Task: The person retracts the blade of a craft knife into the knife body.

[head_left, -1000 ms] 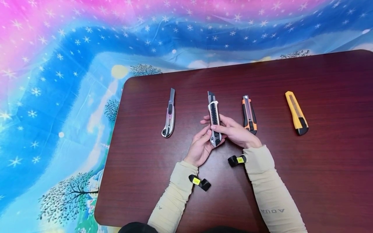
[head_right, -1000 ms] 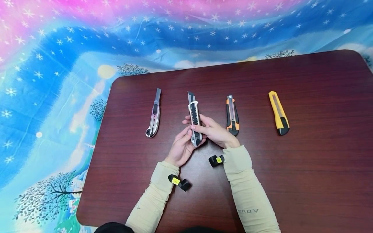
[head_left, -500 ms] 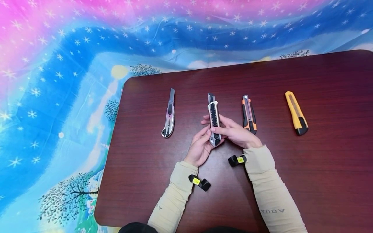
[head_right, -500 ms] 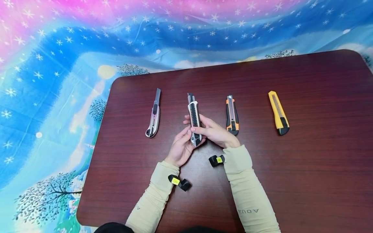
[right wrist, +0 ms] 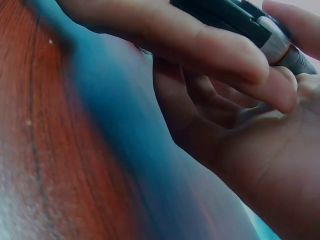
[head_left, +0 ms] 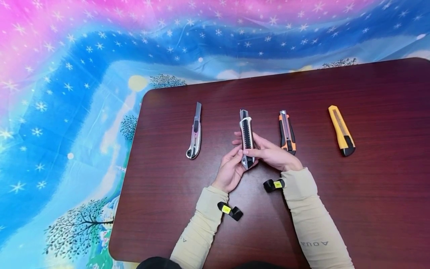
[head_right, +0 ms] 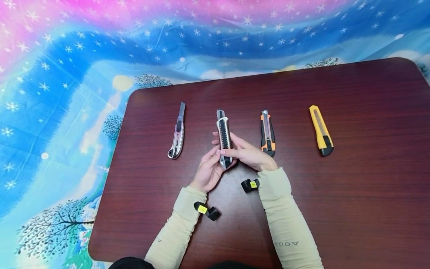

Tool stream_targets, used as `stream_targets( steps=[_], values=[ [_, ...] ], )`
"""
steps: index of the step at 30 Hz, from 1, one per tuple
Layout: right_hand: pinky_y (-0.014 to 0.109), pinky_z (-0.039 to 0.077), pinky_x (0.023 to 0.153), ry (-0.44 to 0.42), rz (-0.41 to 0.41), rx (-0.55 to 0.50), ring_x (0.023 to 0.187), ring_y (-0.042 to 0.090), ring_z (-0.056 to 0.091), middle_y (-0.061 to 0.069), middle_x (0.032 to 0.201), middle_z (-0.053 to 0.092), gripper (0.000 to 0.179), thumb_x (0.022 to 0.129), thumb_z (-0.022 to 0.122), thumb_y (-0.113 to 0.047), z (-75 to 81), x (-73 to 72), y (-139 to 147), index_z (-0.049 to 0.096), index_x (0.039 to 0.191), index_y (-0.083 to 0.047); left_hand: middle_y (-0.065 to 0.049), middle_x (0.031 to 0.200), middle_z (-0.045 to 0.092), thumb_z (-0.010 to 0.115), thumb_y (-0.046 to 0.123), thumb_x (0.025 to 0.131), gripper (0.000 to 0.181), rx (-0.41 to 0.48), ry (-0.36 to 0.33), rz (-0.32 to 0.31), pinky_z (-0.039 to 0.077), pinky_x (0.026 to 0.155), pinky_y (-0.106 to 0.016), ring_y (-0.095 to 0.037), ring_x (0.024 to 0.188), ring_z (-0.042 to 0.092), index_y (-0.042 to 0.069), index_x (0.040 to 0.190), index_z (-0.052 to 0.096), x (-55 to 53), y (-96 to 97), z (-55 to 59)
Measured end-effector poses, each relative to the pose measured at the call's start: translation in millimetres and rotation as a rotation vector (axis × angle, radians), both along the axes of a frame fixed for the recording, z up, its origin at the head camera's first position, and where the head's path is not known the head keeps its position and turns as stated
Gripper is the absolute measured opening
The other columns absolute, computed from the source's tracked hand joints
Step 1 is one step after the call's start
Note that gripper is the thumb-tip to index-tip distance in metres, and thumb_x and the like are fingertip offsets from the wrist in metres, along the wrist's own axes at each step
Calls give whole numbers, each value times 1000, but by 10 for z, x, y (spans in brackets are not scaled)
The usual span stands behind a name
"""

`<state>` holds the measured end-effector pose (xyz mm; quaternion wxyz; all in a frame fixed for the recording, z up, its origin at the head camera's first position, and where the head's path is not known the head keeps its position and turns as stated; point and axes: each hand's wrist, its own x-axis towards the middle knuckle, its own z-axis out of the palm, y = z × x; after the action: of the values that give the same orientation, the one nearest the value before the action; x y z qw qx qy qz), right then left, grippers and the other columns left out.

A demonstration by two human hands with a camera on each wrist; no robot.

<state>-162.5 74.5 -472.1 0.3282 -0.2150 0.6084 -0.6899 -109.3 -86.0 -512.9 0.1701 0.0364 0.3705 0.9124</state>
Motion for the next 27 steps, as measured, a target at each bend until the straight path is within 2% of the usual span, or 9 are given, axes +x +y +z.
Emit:
stream_targets(
  steps=[7,21,27],
  values=[
    [28,35,107,-43,23,4,131,22,45,24,149,38,71,94,58,-6,-8,8,-5,20,153,-19,-10,129,54,40,15,104,50,-12,-29,19,55,98,-32,-12,107,63,-7,147,29,-12,2,-3],
    [28,37,106,-32,-6,24,127,22,50,24,146,41,72,94,59,-7,-16,5,-25,20,153,-14,-9,123,59,44,18,103,51,-22,-38,19,54,98,-33,-13,109,63,-7,146,33,-9,-6,17],
    [26,40,104,-16,-26,54,124,20,53,24,143,46,69,94,61,-11,-7,5,-28,23,152,-12,-14,125,59,41,15,104,48,-13,-43,9,54,99,-34,-15,110,63,-7,146,33,-10,-10,21]
  ],
)
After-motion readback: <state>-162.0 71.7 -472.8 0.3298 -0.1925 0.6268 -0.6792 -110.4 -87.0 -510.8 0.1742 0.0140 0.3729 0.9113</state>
